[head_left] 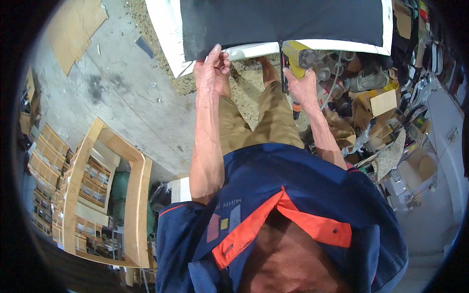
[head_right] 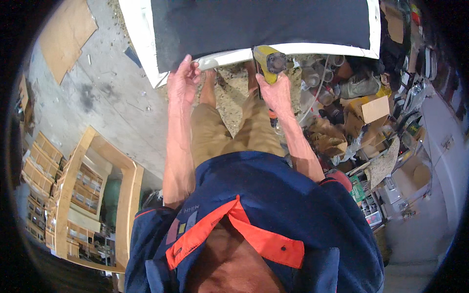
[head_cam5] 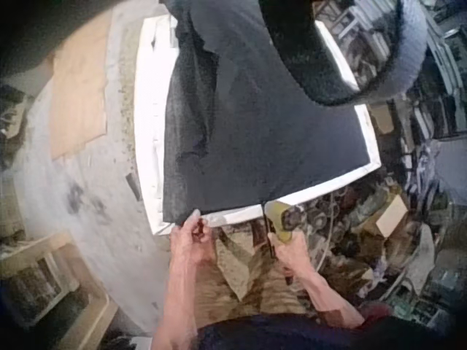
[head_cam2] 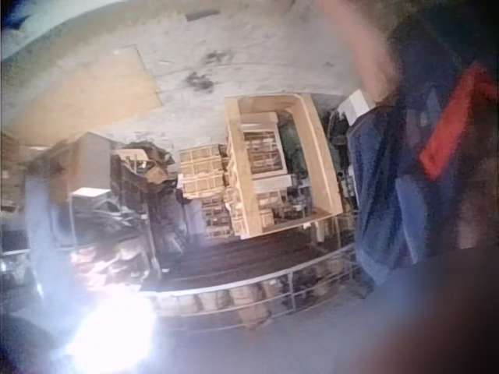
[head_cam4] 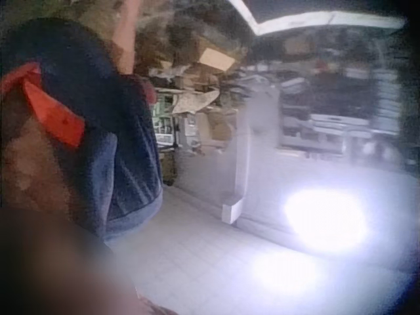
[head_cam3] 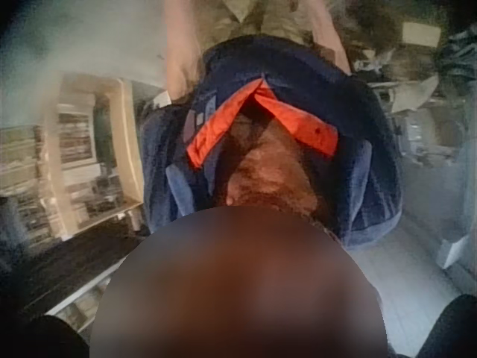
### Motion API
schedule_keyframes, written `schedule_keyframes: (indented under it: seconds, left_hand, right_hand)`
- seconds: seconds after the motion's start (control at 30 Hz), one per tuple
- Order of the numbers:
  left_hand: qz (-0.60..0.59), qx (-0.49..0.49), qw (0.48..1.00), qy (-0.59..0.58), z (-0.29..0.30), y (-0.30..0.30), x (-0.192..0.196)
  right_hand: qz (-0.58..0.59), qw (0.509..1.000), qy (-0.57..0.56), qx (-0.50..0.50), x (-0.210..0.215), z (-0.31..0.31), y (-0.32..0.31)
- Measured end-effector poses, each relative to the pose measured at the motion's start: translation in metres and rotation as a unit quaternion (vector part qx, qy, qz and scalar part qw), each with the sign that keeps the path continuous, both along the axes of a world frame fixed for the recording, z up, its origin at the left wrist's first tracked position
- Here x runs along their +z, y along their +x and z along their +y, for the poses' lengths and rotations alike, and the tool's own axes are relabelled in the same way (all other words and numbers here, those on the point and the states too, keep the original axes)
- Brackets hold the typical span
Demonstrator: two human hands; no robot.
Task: The person staples black fabric onto a white wooden furniture frame using a pneumatic staple gun. They trim excess fabric with scissors, then continue to fold and staple the fabric along the edges to secure it.
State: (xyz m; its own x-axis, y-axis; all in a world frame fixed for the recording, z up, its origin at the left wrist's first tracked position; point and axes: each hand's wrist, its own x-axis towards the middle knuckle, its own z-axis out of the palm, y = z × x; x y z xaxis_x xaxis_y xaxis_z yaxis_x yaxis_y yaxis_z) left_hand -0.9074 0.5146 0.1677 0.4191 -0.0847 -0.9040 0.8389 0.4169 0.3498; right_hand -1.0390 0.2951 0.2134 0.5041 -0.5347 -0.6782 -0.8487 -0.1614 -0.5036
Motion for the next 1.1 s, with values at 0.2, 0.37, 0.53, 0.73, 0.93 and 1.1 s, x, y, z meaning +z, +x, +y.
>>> schedule_keyframes:
  seconds: [0.2, 0.37, 0.53, 0.73, 0.93, 1.1]
  left_hand:
    - [-0.030, -0.053, 0.997, 0.044, 0.009, 0.007, -0.008]
    - [-0.061, -0.089, 0.991, 0.073, 0.015, 0.002, -0.008]
    - [-0.092, -0.046, 0.987, 0.121, 0.011, 0.003, -0.003]
    - [-0.106, -0.114, 0.960, 0.231, 0.007, -0.001, -0.002]
    - [-0.079, -0.027, 0.981, 0.173, 0.008, -0.015, 0.007]
    - [0.070, -0.088, 0.991, 0.071, -0.013, -0.029, 0.015]
  right_hand:
    - [0.012, 1.000, -0.003, -0.007, 0.000, 0.002, 0.000]
    - [-0.001, 1.000, 0.003, -0.020, 0.000, 0.005, 0.000]
    - [0.012, 0.999, 0.008, -0.040, 0.001, 0.006, 0.001]
    - [0.017, 0.999, 0.001, -0.027, 0.003, 0.005, 0.002]
    - [-0.009, 1.000, -0.005, -0.026, 0.002, 0.006, 0.001]
    - [-0.003, 0.999, 0.001, -0.034, -0.003, 0.006, -0.002]
